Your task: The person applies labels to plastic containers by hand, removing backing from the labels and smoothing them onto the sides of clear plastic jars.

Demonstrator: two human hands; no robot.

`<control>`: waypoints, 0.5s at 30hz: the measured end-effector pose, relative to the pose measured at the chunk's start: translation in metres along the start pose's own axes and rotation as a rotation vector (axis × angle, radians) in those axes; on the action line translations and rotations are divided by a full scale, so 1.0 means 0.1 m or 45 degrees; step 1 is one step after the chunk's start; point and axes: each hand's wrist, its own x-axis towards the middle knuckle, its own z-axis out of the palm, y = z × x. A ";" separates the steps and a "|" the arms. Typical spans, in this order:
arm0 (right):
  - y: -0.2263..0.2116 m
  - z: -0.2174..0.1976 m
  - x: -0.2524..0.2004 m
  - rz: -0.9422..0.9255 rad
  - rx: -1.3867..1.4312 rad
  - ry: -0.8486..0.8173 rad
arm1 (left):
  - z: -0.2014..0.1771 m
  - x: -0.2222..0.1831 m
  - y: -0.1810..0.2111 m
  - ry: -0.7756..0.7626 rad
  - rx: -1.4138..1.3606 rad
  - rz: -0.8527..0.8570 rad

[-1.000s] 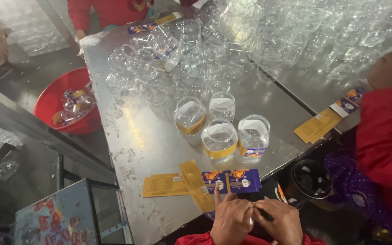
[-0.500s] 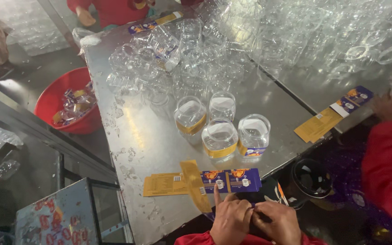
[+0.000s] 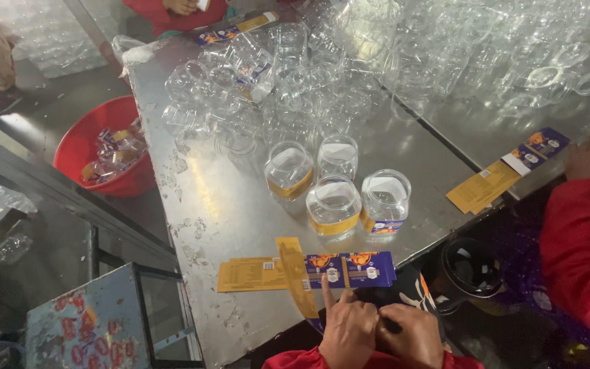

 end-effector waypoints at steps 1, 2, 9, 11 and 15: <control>0.12 0.05 0.01 0.091 0.142 -0.039 | -0.02 0.01 0.00 -0.063 0.003 -0.021; 0.26 0.10 0.03 0.185 0.284 -0.078 | -0.05 0.02 0.01 -0.022 -0.075 -0.029; 0.54 -0.11 0.16 0.696 1.713 0.094 | -0.38 0.11 0.03 0.281 -0.442 -0.148; 0.43 -0.24 0.21 0.934 1.684 0.128 | -0.47 0.13 0.01 0.361 -0.504 -0.157; 0.40 -0.23 0.11 0.585 1.558 -0.002 | -0.55 0.11 0.06 0.504 -0.528 -0.013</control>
